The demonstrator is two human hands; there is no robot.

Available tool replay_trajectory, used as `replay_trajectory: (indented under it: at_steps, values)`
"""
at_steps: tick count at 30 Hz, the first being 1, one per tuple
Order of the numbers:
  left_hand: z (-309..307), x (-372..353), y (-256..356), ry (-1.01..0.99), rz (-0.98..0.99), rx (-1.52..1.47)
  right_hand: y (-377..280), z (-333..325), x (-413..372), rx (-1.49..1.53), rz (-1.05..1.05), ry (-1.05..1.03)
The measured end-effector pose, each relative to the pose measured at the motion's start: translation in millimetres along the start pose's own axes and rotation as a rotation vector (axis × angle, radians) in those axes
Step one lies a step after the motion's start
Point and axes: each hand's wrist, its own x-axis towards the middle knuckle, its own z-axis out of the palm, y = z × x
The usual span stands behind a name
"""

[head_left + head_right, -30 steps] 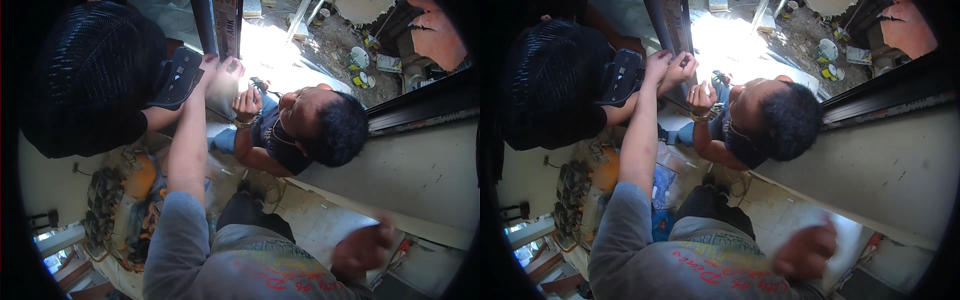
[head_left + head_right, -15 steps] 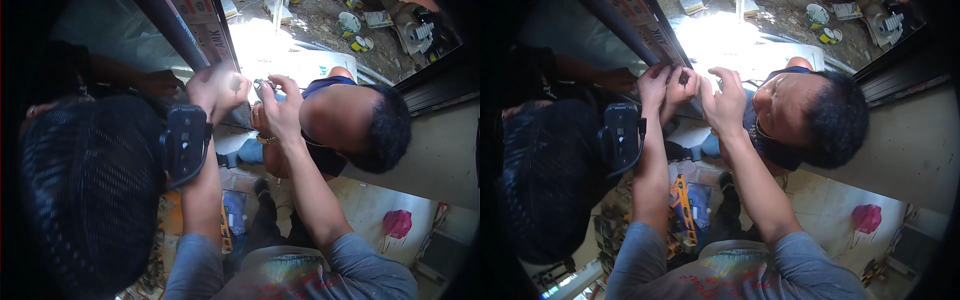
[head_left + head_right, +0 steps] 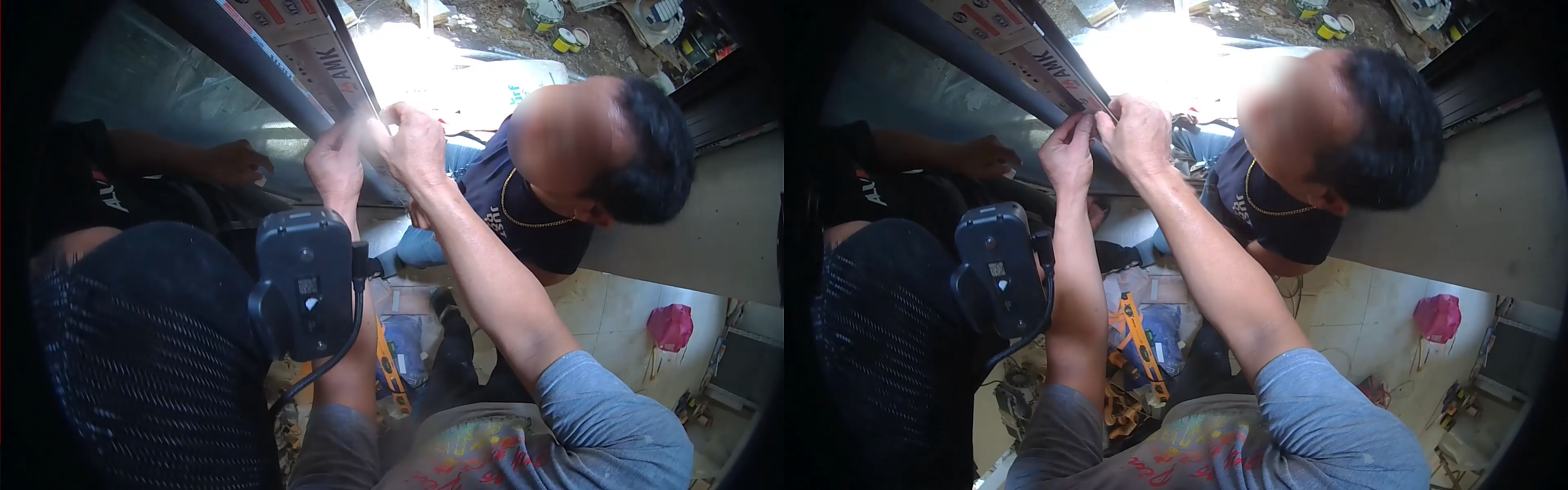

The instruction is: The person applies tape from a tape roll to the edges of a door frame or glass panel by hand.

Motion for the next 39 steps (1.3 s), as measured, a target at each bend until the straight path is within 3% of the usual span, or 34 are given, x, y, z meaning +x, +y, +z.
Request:
replay_trajectory:
  at_steps: [5,9,11,14,18,26,30,39]
  values:
    - [-1,-6,2,0.0,-0.057,-0.011,3,13,-4,0.036,-0.124,0.214]
    - [0,-11,-3,0.027,-0.029,0.0,14,17,-6,0.066,-0.23,0.278]
    - [-3,-16,-2,-0.08,-0.05,-0.109,21,13,-11,0.062,-0.315,0.251]
    - [-7,-23,1,-0.181,-0.184,-0.221,34,11,-17,0.279,-0.137,0.122]
    - [-4,-13,-9,-0.258,-0.179,-0.368,40,11,-16,0.377,-0.183,0.049]
    - [5,-2,-13,-0.105,-0.106,-0.064,45,13,-3,0.303,-0.196,0.078]
    - [8,8,-19,-0.1,-0.035,0.0,46,16,5,0.27,-0.227,0.107]
    - [20,7,-7,-0.034,-0.074,0.0,42,21,8,0.244,-0.189,0.126]
